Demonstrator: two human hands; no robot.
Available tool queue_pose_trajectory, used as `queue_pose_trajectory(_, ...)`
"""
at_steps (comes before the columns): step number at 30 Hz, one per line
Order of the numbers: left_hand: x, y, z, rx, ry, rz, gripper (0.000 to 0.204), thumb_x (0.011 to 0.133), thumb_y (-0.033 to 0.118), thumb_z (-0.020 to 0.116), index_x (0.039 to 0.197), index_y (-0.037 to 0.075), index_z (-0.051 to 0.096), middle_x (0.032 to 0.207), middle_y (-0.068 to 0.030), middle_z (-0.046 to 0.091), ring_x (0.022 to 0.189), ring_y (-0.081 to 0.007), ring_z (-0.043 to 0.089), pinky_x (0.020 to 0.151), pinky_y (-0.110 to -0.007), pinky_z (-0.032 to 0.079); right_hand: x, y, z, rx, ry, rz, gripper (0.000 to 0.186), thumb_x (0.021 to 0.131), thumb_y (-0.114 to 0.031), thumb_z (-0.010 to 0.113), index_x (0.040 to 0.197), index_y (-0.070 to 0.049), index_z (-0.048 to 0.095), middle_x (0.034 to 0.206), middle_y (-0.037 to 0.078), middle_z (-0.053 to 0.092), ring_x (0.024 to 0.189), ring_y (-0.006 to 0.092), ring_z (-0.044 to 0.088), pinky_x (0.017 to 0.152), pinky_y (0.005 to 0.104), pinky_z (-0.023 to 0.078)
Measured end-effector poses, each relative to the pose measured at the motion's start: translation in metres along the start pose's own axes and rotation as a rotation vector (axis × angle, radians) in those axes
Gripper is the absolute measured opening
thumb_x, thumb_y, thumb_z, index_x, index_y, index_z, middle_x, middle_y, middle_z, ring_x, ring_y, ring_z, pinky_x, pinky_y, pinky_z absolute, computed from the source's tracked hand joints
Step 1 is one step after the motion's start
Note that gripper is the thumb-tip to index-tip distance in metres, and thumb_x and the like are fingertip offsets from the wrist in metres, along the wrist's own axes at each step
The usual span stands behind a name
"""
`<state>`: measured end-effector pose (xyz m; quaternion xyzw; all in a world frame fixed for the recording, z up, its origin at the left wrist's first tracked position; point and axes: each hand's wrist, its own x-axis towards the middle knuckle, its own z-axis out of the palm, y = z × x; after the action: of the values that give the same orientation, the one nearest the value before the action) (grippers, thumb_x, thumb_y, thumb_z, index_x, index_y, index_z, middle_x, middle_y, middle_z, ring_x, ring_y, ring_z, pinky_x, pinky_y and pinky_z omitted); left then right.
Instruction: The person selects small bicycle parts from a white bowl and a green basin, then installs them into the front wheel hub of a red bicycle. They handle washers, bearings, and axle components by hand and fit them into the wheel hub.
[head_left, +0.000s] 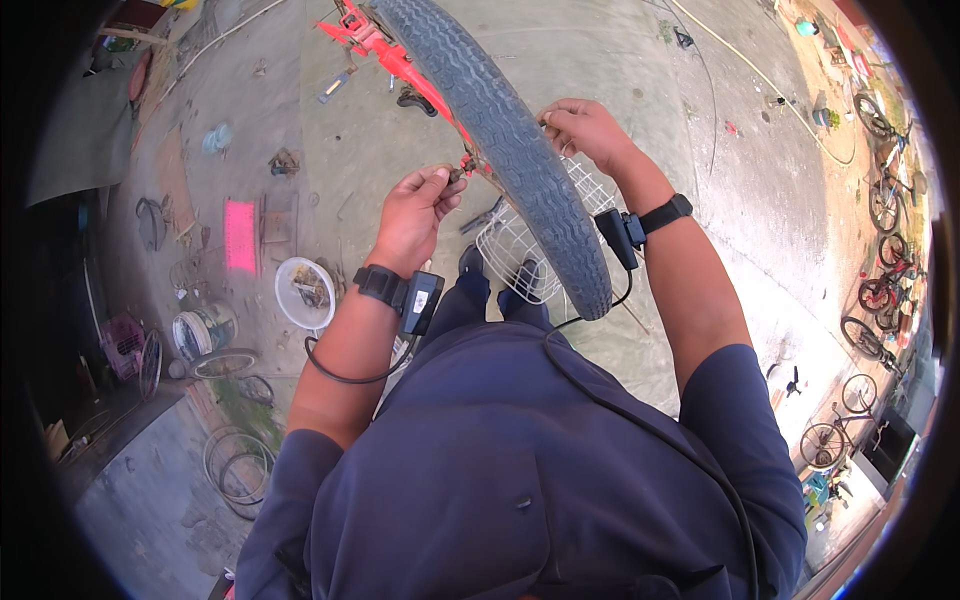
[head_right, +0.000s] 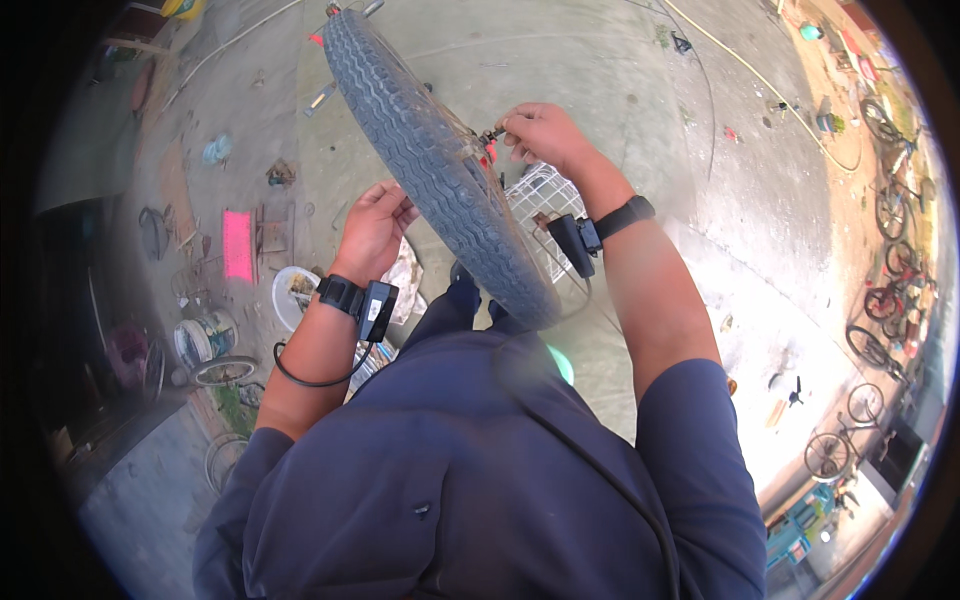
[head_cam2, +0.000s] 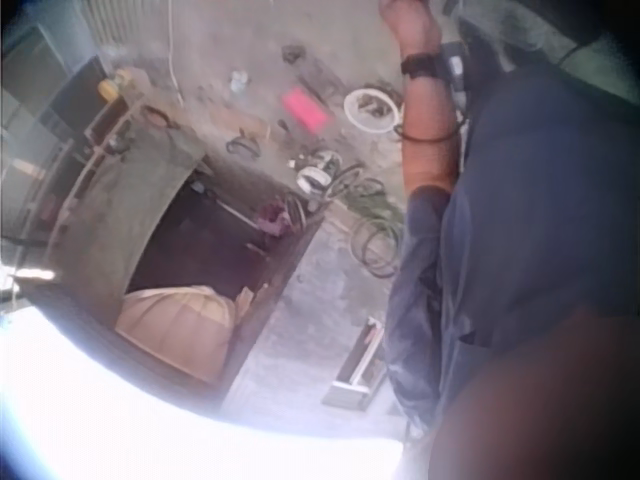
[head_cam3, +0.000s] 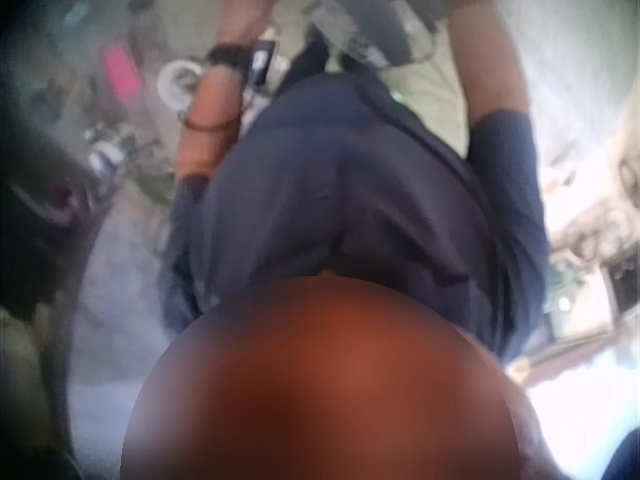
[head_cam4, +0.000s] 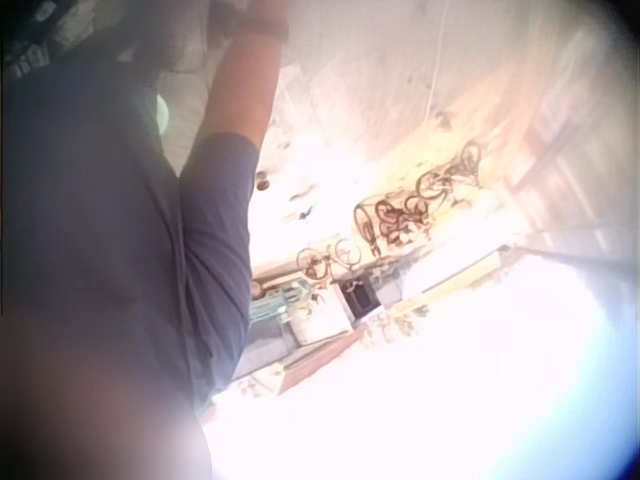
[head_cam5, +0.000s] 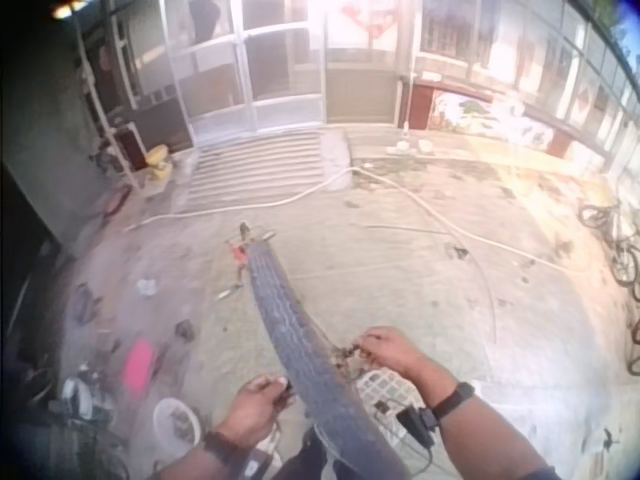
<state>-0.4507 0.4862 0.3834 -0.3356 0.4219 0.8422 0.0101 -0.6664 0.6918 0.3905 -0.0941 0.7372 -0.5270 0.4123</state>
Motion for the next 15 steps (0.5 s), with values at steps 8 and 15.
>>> queue_pose_trajectory(8,0.002,0.007,0.004,-0.028,-0.020,0.175,0.019,0.100,0.012,0.060,0.115,0.001,0.064,0.107,-0.0082,0.069,0.100,-0.0174,0.066,0.087,-0.032,0.054,-0.001,-0.002,-0.001,-0.075,-0.015,0.075,0.039,0.095,-0.039,0.062,0.095,0.000,0.067,0.079,0.006,0.065,0.061,0.0149,0.063,0.055,0.0277,0.048)
queue_pose_trajectory(15,-0.003,0.015,0.009,0.203,0.112,-0.141,0.032,0.104,0.036,0.053,0.105,0.005,0.063,0.095,-0.0061,0.068,0.088,-0.0163,0.066,0.075,-0.029,0.051,-0.009,0.001,0.007,-0.007,0.068,-0.059,0.041,0.096,-0.043,0.061,0.098,-0.001,0.065,0.077,0.006,0.064,0.063,0.0147,0.064,0.057,0.0284,0.048)
